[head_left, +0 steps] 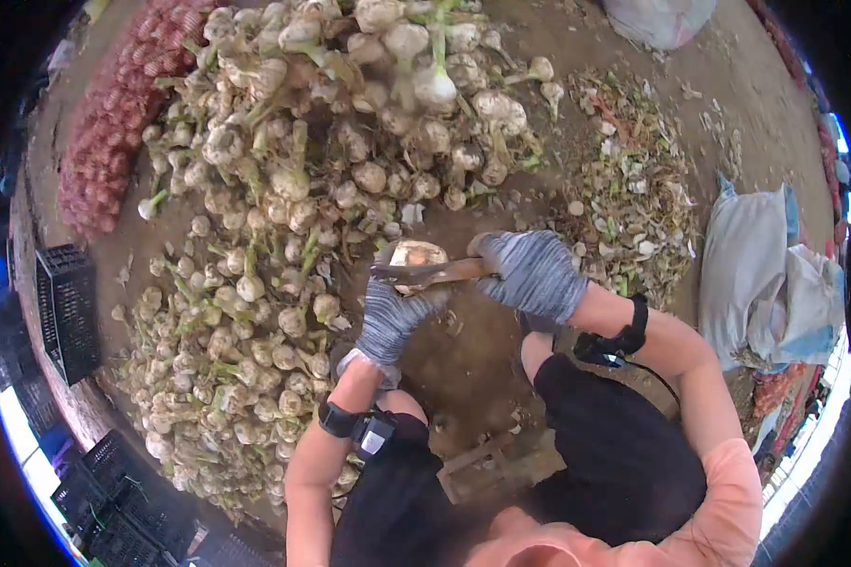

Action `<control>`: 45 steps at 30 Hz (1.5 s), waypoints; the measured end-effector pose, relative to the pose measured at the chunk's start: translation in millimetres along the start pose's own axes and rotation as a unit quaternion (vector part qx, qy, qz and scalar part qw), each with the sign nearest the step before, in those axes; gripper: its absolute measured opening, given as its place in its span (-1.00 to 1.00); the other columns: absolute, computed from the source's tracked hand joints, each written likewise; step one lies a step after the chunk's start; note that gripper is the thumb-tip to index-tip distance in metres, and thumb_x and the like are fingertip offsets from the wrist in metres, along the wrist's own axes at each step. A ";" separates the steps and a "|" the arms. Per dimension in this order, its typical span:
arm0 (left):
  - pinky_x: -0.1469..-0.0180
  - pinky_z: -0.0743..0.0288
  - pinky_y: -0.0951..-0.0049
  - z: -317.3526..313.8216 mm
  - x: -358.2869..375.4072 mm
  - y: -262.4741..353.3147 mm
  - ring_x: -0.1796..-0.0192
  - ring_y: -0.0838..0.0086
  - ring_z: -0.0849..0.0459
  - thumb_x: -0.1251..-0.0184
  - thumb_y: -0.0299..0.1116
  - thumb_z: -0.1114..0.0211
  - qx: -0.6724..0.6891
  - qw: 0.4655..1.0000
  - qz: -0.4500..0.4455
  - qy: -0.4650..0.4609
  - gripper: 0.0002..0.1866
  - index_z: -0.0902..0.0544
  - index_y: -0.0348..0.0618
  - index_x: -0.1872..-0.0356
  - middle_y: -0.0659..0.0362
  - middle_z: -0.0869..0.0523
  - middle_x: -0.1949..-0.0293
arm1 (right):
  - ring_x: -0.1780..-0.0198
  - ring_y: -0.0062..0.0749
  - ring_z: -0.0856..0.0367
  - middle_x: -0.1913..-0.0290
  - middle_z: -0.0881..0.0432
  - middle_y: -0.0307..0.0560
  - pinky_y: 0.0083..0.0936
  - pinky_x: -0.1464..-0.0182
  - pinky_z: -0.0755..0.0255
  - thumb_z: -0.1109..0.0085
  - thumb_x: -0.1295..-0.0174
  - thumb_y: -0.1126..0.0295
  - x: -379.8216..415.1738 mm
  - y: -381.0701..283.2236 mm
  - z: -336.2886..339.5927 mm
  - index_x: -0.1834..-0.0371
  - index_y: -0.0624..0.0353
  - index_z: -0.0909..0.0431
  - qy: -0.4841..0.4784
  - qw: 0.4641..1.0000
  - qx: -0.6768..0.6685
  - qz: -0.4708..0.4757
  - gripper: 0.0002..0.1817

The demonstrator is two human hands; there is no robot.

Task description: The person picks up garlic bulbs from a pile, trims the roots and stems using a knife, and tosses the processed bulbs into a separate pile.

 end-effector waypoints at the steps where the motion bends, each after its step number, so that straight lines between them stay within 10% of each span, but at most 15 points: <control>1: -0.02 -0.47 0.41 -1.6 3.4 -9.8 0.07 0.43 -0.56 0.24 -0.32 -0.53 -0.031 0.999 0.005 0.007 -0.22 -0.28 -0.20 -0.06 0.14 -0.57 0.11 | 0.31 -0.09 -0.57 0.38 -0.58 0.02 -0.28 0.31 -0.45 -0.19 0.07 0.22 -1.6 -4.6 1.4 0.21 0.15 -0.46 -0.070 0.997 0.002 -0.024 -0.64; 14: 0.01 -0.45 0.29 -5.6 13.4 -14.5 0.09 0.28 -0.57 -0.11 -0.25 -0.26 -0.341 0.924 -0.155 -0.072 -0.64 -0.50 -0.19 0.10 0.05 -0.60 0.16 | 0.41 -0.07 -0.59 0.49 -0.57 0.01 -0.19 0.42 -0.45 -0.10 -0.03 0.20 8.2 6.6 -20.8 0.35 0.17 -0.43 -0.053 0.995 0.050 0.061 -0.74; 16: 0.07 -0.48 0.37 -2.8 18.2 -20.9 0.16 0.36 -0.60 0.10 -0.26 -0.44 0.094 0.984 0.149 -0.014 -0.56 -0.52 -0.20 0.18 0.12 -0.62 0.20 | 0.42 -0.05 -0.58 0.47 -0.58 0.03 -0.18 0.43 -0.43 -0.14 -0.01 0.23 11.4 53.6 -30.1 0.32 0.19 -0.46 -0.119 0.993 0.009 -0.023 -0.73; 18: 0.06 -0.49 0.39 -0.6 17.7 2.5 0.14 0.40 -0.60 0.13 -0.33 -0.45 0.048 0.991 0.121 -0.026 -0.50 -0.46 -0.20 0.12 0.12 -0.61 0.17 | 0.42 -0.04 -0.58 0.47 -0.58 0.05 -0.18 0.41 -0.43 -0.16 0.01 0.25 18.4 87.4 -27.3 0.31 0.20 -0.47 -0.158 0.983 -0.025 -0.088 -0.73; 20: 0.03 -0.51 0.45 -8.0 23.2 20.5 0.09 0.47 -0.59 0.18 -0.47 -0.47 -0.019 0.997 0.074 -0.025 -0.35 -0.34 -0.21 -0.01 0.12 -0.59 0.11 | 0.38 -0.01 -0.58 0.43 -0.58 0.11 -0.19 0.35 -0.43 -0.19 0.03 0.26 32.1 77.0 0.5 0.29 0.22 -0.50 0.054 0.991 0.057 -0.113 -0.71; 22: 0.03 -0.50 0.49 -13.4 13.8 -7.3 0.08 0.50 -0.57 0.19 -0.49 -0.48 0.220 0.958 0.183 -0.031 -0.33 -0.32 -0.19 -0.03 0.14 -0.59 0.14 | 0.34 0.04 -0.57 0.40 -0.59 0.17 -0.19 0.30 -0.42 -0.16 -0.03 0.18 22.3 61.3 3.5 0.30 0.26 -0.51 0.065 0.991 -0.002 -0.120 -0.66; 26: 0.14 -0.52 0.42 -12.5 19.4 -9.7 0.16 0.47 -0.57 0.19 -0.41 -0.51 0.056 0.997 0.012 -0.058 -0.39 -0.40 -0.10 0.03 0.17 -0.57 0.24 | 0.29 0.10 -0.55 0.38 -0.58 0.21 -0.18 0.24 -0.43 -0.04 -0.12 0.06 25.0 80.8 -54.5 0.21 0.25 -0.52 0.004 0.985 -0.075 -0.153 -0.57; 29: 0.26 -0.49 0.37 -16.5 18.6 -16.2 0.30 0.21 -0.58 0.19 -0.30 -0.46 -0.337 0.933 -0.075 -0.098 -0.72 -0.57 -0.11 0.43 0.11 -0.59 0.27 | 0.25 0.11 -0.55 0.36 -0.58 0.25 -0.18 0.19 -0.42 0.00 -0.14 0.04 21.5 59.4 -61.8 0.14 0.25 -0.51 -0.057 0.975 -0.164 -0.140 -0.53; 38: 0.36 -0.47 0.29 -10.4 11.9 25.4 0.41 0.19 -0.57 0.13 -0.34 -0.37 -0.350 0.875 -0.321 -0.099 -0.84 -0.55 -0.05 0.52 0.15 -0.59 0.37 | 0.24 0.11 -0.55 0.35 -0.57 0.27 -0.18 0.19 -0.42 0.00 -0.13 0.02 28.5 100.4 -72.2 0.19 0.30 -0.50 -0.158 0.963 -0.082 -0.205 -0.52; 41: 0.38 -0.47 0.30 21.3 32.8 24.0 0.41 0.22 -0.57 0.11 -0.33 -0.37 -0.413 0.890 -0.175 -0.083 -0.84 -0.54 -0.03 0.52 0.15 -0.59 0.37 | 0.24 0.13 -0.54 0.34 -0.56 0.28 -0.17 0.21 -0.42 0.00 -0.12 0.02 23.6 93.0 -62.9 0.21 0.32 -0.50 -0.144 0.974 -0.054 -0.165 -0.50; 45: 0.33 -0.49 0.31 139.5 117.4 41.8 0.35 0.22 -0.62 -0.09 -0.12 -0.19 -0.665 0.746 0.019 0.033 -0.73 -0.57 -0.13 0.43 0.08 -0.62 0.39 | 0.26 0.14 -0.53 0.36 -0.55 0.30 -0.17 0.22 -0.42 -0.03 -0.10 0.01 17.0 91.8 -72.7 0.23 0.35 -0.50 -0.126 0.972 -0.034 -0.196 -0.49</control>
Point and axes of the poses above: each hand's wrist, its own x-axis away from the middle knuckle, its own z-axis out of the back of the hand, y = z × x, the point moved 1 cm from there along -x, towards the middle knuckle
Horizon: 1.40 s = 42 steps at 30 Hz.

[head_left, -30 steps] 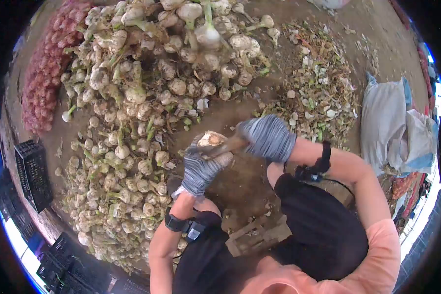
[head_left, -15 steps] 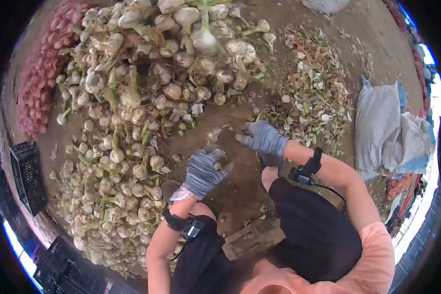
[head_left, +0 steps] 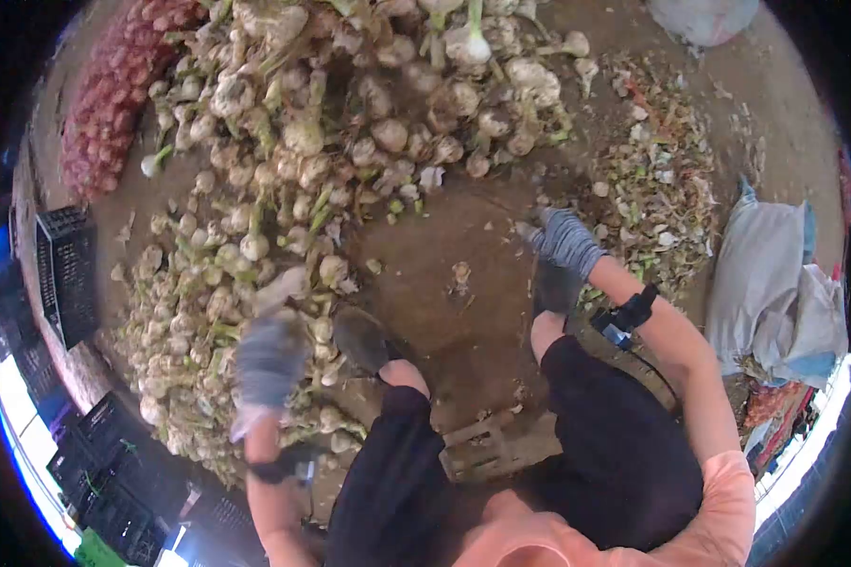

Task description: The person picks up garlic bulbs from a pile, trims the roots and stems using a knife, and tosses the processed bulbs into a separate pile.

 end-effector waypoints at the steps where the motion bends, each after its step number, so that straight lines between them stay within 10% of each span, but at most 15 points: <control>1: 0.24 -0.49 0.26 10.5 25.7 -50.6 0.26 0.19 -0.62 -0.08 -0.08 -0.20 -0.138 0.962 0.191 -0.139 -0.67 -0.58 -0.18 0.38 0.00 -0.63 0.36 | 0.27 0.15 -0.53 0.37 -0.55 0.31 -0.17 0.22 -0.42 -0.03 -0.10 0.00 -0.7 0.5 -3.3 0.26 0.35 -0.50 0.018 1.000 -0.008 0.004 -0.49; 3: 0.11 -0.45 0.18 73.6 58.3 -91.8 0.19 0.12 -0.61 -0.08 -0.11 -0.22 -0.196 0.857 0.449 -0.163 -0.60 -0.59 -0.26 0.22 -0.13 -0.63 0.25 | 0.28 0.14 -0.53 0.40 -0.54 0.31 -0.17 0.24 -0.42 -0.04 -0.09 -0.01 -0.9 1.3 -11.8 0.31 0.34 -0.50 0.023 0.999 -0.023 0.001 -0.49; 5: 0.12 -0.47 0.20 95.3 97.0 -91.5 0.22 0.09 -0.62 -0.11 -0.20 -0.23 -0.328 0.848 0.406 0.089 -0.62 -0.57 -0.29 0.14 -0.12 -0.63 0.27 | 0.26 0.13 -0.54 0.38 -0.55 0.31 -0.18 0.22 -0.42 -0.02 -0.11 -0.01 2.7 -1.0 -14.3 0.31 0.34 -0.50 0.027 0.999 -0.032 0.016 -0.49; 10: 0.17 -0.50 0.40 17.9 24.4 -16.4 0.25 0.36 -0.64 -0.11 -0.31 -0.30 0.144 0.951 0.270 -0.038 -0.69 -0.56 -0.17 0.11 0.07 -0.66 0.25 | 0.22 0.09 -0.55 0.34 -0.57 0.26 -0.18 0.20 -0.42 -0.01 -0.13 0.02 3.2 -18.7 -10.4 0.24 0.31 -0.52 0.011 0.998 -0.060 0.002 -0.52; 16: -0.10 -0.38 0.23 -68.7 -77.9 70.0 -0.05 0.02 -0.50 -0.07 -0.21 -0.27 0.085 0.992 0.079 0.046 -0.25 -0.12 -0.17 -0.27 -0.09 -0.32 -0.21 | 0.24 0.12 -0.54 0.35 -0.57 0.26 -0.17 0.20 -0.42 -0.03 -0.12 -0.02 7.8 -28.2 -8.9 0.22 0.32 -0.50 -0.005 0.999 -0.036 0.006 -0.48; 22: -0.05 -0.43 0.22 -80.5 -147.8 75.7 -0.14 0.02 -0.43 -0.02 -0.21 -0.31 0.074 0.953 0.289 -0.056 -0.10 0.04 -0.28 -0.31 -0.14 -0.06 -0.33 | 0.27 0.12 -0.54 0.39 -0.57 0.27 -0.18 0.22 -0.43 -0.03 -0.11 -0.03 4.4 -22.8 -20.9 0.25 0.32 -0.51 0.019 0.998 -0.059 0.016 -0.48; 25: -0.02 -0.46 0.23 -87.1 -136.9 78.0 -0.08 0.02 -0.49 -0.01 -0.22 -0.32 0.130 0.951 0.280 0.002 -0.07 0.07 -0.28 -0.32 -0.18 0.04 -0.35 | 0.29 0.10 -0.54 0.41 -0.56 0.27 -0.17 0.24 -0.42 -0.02 -0.12 -0.03 3.2 -29.8 -20.7 0.27 0.32 -0.51 0.028 0.996 -0.071 0.036 -0.49; 30: 0.08 -0.45 0.16 -135.0 -92.5 70.0 0.08 -0.05 -0.52 0.07 -0.17 -0.38 0.135 0.953 0.210 0.169 -0.04 0.01 -0.21 -0.32 -0.22 -0.44 -0.02 | 0.31 0.08 -0.55 0.42 -0.57 0.25 -0.17 0.26 -0.42 0.00 -0.13 -0.03 9.1 -35.2 -19.1 0.26 0.29 -0.52 0.015 0.997 -0.070 0.032 -0.49; 41: 0.07 -0.45 0.18 -117.7 -122.3 83.2 0.09 0.00 -0.55 0.08 -0.17 -0.37 0.050 0.982 0.177 -0.029 -0.15 -0.16 -0.07 -0.29 -0.12 -0.43 -0.09 | 0.35 0.07 -0.57 0.45 -0.58 0.20 -0.19 0.26 -0.44 0.02 -0.12 -0.06 2.2 -23.8 -26.3 0.19 0.27 -0.53 0.014 0.999 -0.050 0.014 -0.46; 42: 0.06 -0.45 0.20 -123.1 -125.1 77.9 0.04 -0.02 -0.52 0.07 -0.21 -0.36 0.108 0.981 0.119 0.104 -0.20 -0.20 -0.10 -0.26 -0.13 -0.45 -0.07 | 0.36 0.07 -0.57 0.43 -0.58 0.20 -0.19 0.26 -0.44 0.01 -0.12 -0.06 2.8 -25.1 -26.2 0.19 0.27 -0.53 0.022 0.997 -0.066 0.025 -0.46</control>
Point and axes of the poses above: each hand's wrist, its own x-axis away from the middle knuckle, its own z-axis out of the back of the hand, y = z × x, the point moved 1 cm from there along -x, towards the middle knuckle
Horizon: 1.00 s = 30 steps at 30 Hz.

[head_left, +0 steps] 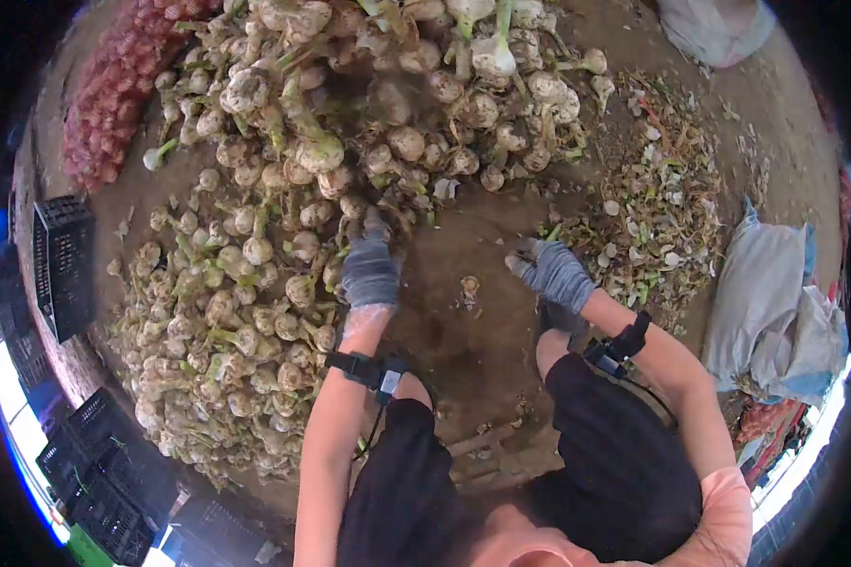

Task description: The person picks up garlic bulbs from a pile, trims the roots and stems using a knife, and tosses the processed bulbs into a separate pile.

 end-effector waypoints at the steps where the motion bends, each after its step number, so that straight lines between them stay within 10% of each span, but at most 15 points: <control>1: 0.06 -0.45 0.20 -2.4 -1.5 -5.3 0.04 -0.02 -0.52 0.07 -0.21 -0.36 0.001 1.000 -0.002 -0.003 -0.20 -0.20 -0.10 -0.26 -0.13 -0.45 -0.07 | 0.36 0.06 -0.57 0.42 -0.59 0.20 -0.19 0.26 -0.44 0.01 -0.12 -0.05 1.5 -2.2 -0.4 0.19 0.26 -0.53 0.008 1.000 -0.016 0.010 -0.47; 3: 0.05 -0.44 0.20 7.6 -8.4 -3.1 -0.03 0.01 -0.48 0.10 -0.27 -0.36 0.088 0.982 0.108 -0.125 -0.23 -0.25 -0.14 -0.22 -0.12 -0.50 -0.01 | 0.36 0.06 -0.57 0.41 -0.59 0.20 -0.19 0.26 -0.44 0.00 -0.12 -0.03 2.8 -12.9 5.5 0.19 0.25 -0.53 -0.011 1.000 0.009 -0.001 -0.49; 5: 0.07 -0.47 0.23 -18.8 4.1 -14.1 0.03 0.10 -0.53 0.14 -0.30 -0.41 0.134 0.991 0.018 0.001 -0.25 -0.30 -0.20 -0.17 -0.05 -0.57 0.10 | 0.36 0.06 -0.57 0.40 -0.58 0.20 -0.20 0.27 -0.44 -0.01 -0.12 -0.01 1.7 -22.6 11.5 0.19 0.24 -0.53 -0.030 0.999 0.031 -0.012 -0.51; 7: 0.06 -0.47 0.30 -49.2 14.9 -22.2 0.12 0.29 -0.58 0.18 -0.30 -0.47 0.654 0.715 0.218 -0.120 -0.26 -0.34 -0.26 -0.10 0.04 -0.60 0.16 | 0.36 0.05 -0.57 0.43 -0.58 0.17 -0.20 0.30 -0.43 -0.05 -0.09 0.02 5.2 -32.7 14.4 0.24 0.22 -0.52 0.017 0.999 -0.006 0.035 -0.56; 8: 0.06 -0.47 0.37 31.1 21.5 26.2 0.14 0.43 -0.56 0.14 -0.27 -0.48 0.379 0.909 0.079 -0.151 -0.31 -0.36 -0.28 -0.05 0.10 -0.59 0.16 | 0.36 0.05 -0.57 0.43 -0.58 0.17 -0.20 0.30 -0.43 -0.05 -0.09 0.02 7.0 -40.6 18.1 0.24 0.22 -0.52 0.018 0.999 -0.007 0.030 -0.56; 11: 0.06 -0.49 0.45 40.5 27.6 44.7 0.13 0.43 -0.57 0.07 -0.40 -0.41 0.442 0.874 0.088 -0.180 -0.46 -0.40 -0.30 0.02 0.09 -0.59 0.12 | 0.36 0.03 -0.57 0.46 -0.58 0.12 -0.20 0.32 -0.43 -0.08 -0.06 0.07 10.5 -64.3 30.0 0.28 0.18 -0.49 0.006 0.996 0.023 0.081 -0.62; 12: 0.04 -0.48 0.44 30.9 33.1 42.4 0.13 0.41 -0.58 -0.06 -0.35 -0.32 0.802 0.543 0.132 -0.213 -0.54 -0.39 -0.27 0.02 0.13 -0.59 0.12 | 0.36 0.02 -0.58 0.46 -0.58 0.11 -0.19 0.33 -0.44 -0.09 -0.05 0.07 10.9 -69.5 31.0 0.30 0.17 -0.47 -0.004 0.993 0.063 0.100 -0.63; 15: 0.07 -0.46 0.48 -5.4 35.7 36.0 0.15 0.46 -0.56 0.08 -0.34 -0.44 0.701 0.640 0.115 -0.292 -0.33 -0.33 -0.26 -0.09 0.14 -0.58 0.11 | 0.34 0.00 -0.57 0.45 -0.57 0.09 -0.20 0.31 -0.44 -0.10 -0.05 0.09 14.1 -81.7 41.7 0.27 0.14 -0.47 -0.027 0.987 0.113 0.115 -0.65; 16: 0.08 -0.46 0.51 0.1 43.4 25.3 0.17 0.49 -0.55 0.07 -0.37 -0.44 0.471 0.842 0.035 -0.262 -0.40 -0.37 -0.24 -0.05 0.18 -0.59 0.14 | 0.32 0.00 -0.57 0.44 -0.57 0.08 -0.21 0.29 -0.43 -0.10 -0.06 0.10 15.1 -84.7 46.1 0.23 0.13 -0.49 -0.041 0.984 0.127 0.114 -0.64; 20: 0.10 -0.49 0.46 37.1 40.6 52.6 0.20 0.52 -0.58 0.02 -0.28 -0.43 0.591 0.752 0.077 -0.282 -0.48 -0.40 -0.23 0.06 0.21 -0.61 0.18 | 0.31 0.01 -0.56 0.40 -0.57 0.07 -0.22 0.27 -0.44 -0.11 -0.05 0.12 -2.4 -52.5 56.5 0.16 0.12 -0.49 -0.048 0.988 0.139 -0.041 -0.63; 23: 0.15 -0.49 0.49 38.9 38.2 54.5 0.19 0.58 -0.56 0.10 -0.29 -0.49 0.578 0.763 0.087 -0.277 -0.41 -0.40 -0.22 0.03 0.23 -0.62 0.19 | 0.32 0.01 -0.56 0.39 -0.58 0.08 -0.21 0.29 -0.45 -0.12 -0.04 0.15 11.6 -50.3 59.0 0.14 0.13 -0.48 -0.025 0.988 0.150 0.039 -0.62; 26: 0.13 -0.49 0.44 31.5 38.9 52.4 0.18 0.52 -0.57 0.08 -0.27 -0.48 0.549 0.781 0.029 -0.296 -0.38 -0.38 -0.23 -0.01 0.19 -0.62 0.17 | 0.32 -0.01 -0.56 0.37 -0.58 0.06 -0.19 0.31 -0.44 -0.15 0.00 0.19 18.1 -76.3 58.7 0.13 0.15 -0.47 -0.050 0.982 0.155 0.092 -0.61; 28: 0.10 -0.48 0.40 12.2 50.2 37.7 0.16 0.45 -0.58 0.09 -0.25 -0.47 0.276 0.913 -0.245 -0.175 -0.40 -0.41 -0.22 0.01 0.14 -0.62 0.16 | 0.30 -0.06 -0.58 0.35 -0.59 0.02 -0.21 0.30 -0.45 -0.17 0.05 0.20 18.7 -86.7 55.4 0.14 0.14 -0.47 -0.081 0.976 0.177 0.095 -0.60; 30: 0.08 -0.47 0.39 15.4 53.1 41.2 0.15 0.41 -0.58 0.09 -0.24 -0.46 0.328 0.911 -0.149 -0.198 -0.43 -0.44 -0.22 0.04 0.12 -0.62 0.16 | 0.30 -0.07 -0.58 0.35 -0.59 0.01 -0.21 0.30 -0.45 -0.17 0.05 0.19 18.7 -84.9 50.7 0.13 0.14 -0.47 -0.055 0.977 0.168 0.123 -0.59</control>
Point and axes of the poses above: each hand's wrist, its own x-axis away from the middle knuckle, its own z-axis out of the back of the hand, y = z × x, the point moved 1 cm from there along -x, towards the middle knuckle
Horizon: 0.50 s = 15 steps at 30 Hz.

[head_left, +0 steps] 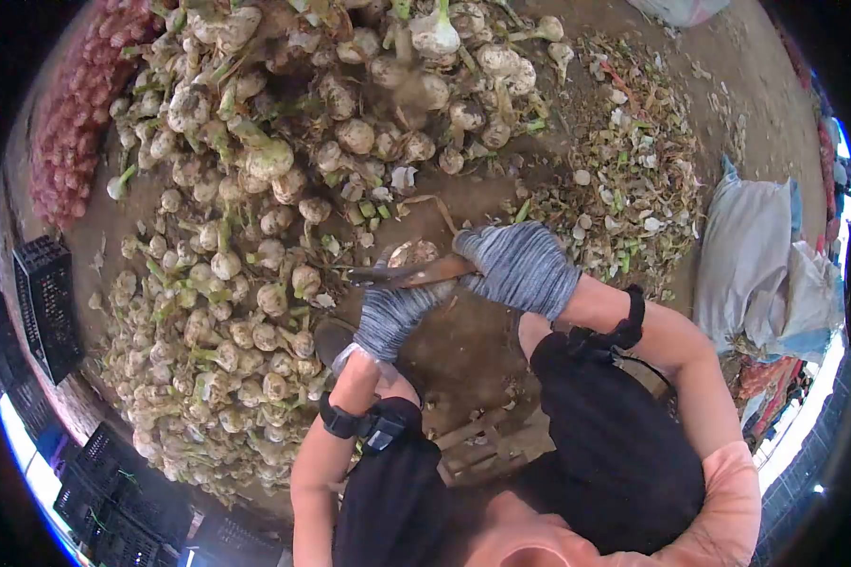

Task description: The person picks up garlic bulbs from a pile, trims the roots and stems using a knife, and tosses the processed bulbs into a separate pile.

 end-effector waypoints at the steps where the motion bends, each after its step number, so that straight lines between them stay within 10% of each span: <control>1: 0.07 -0.46 0.37 -0.6 1.0 0.9 0.14 0.37 -0.58 0.09 -0.23 -0.46 0.072 0.994 0.086 0.020 -0.46 -0.46 -0.21 0.06 0.11 -0.62 0.16 | 0.31 -0.09 -0.59 0.35 -0.60 0.00 -0.21 0.30 -0.46 -0.18 0.05 0.18 0.2 0.0 -1.2 0.13 0.13 -0.48 0.030 0.999 -0.001 0.025 -0.59; 12: 0.12 -0.48 0.42 -5.6 -9.9 21.0 0.21 0.41 -0.60 0.13 -0.26 -0.46 0.066 0.996 0.020 0.056 -0.51 -0.50 -0.18 0.12 0.16 -0.63 0.25 | 0.40 -0.12 -0.61 0.47 -0.59 0.00 -0.22 0.42 -0.46 -0.14 0.00 0.21 5.3 19.0 -13.0 0.27 0.11 -0.46 0.069 0.997 0.022 0.042 -0.72; 15: 0.16 -0.49 0.49 17.3 0.2 57.5 0.23 0.52 -0.58 0.14 -0.37 -0.46 0.238 0.968 0.047 0.062 -0.53 -0.47 -0.20 0.15 0.20 -0.62 0.29 | 0.36 -0.08 -0.61 0.42 -0.60 0.04 -0.24 0.41 -0.45 -0.10 -0.05 0.27 10.2 75.9 -12.8 0.24 0.14 -0.48 -0.004 0.993 0.003 -0.116 -0.75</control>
Point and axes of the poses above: each hand's wrist, its own x-axis away from the middle knuckle, its own z-axis out of the back of the hand, y = z × x, the point moved 1 cm from there along -x, towards the middle knuckle
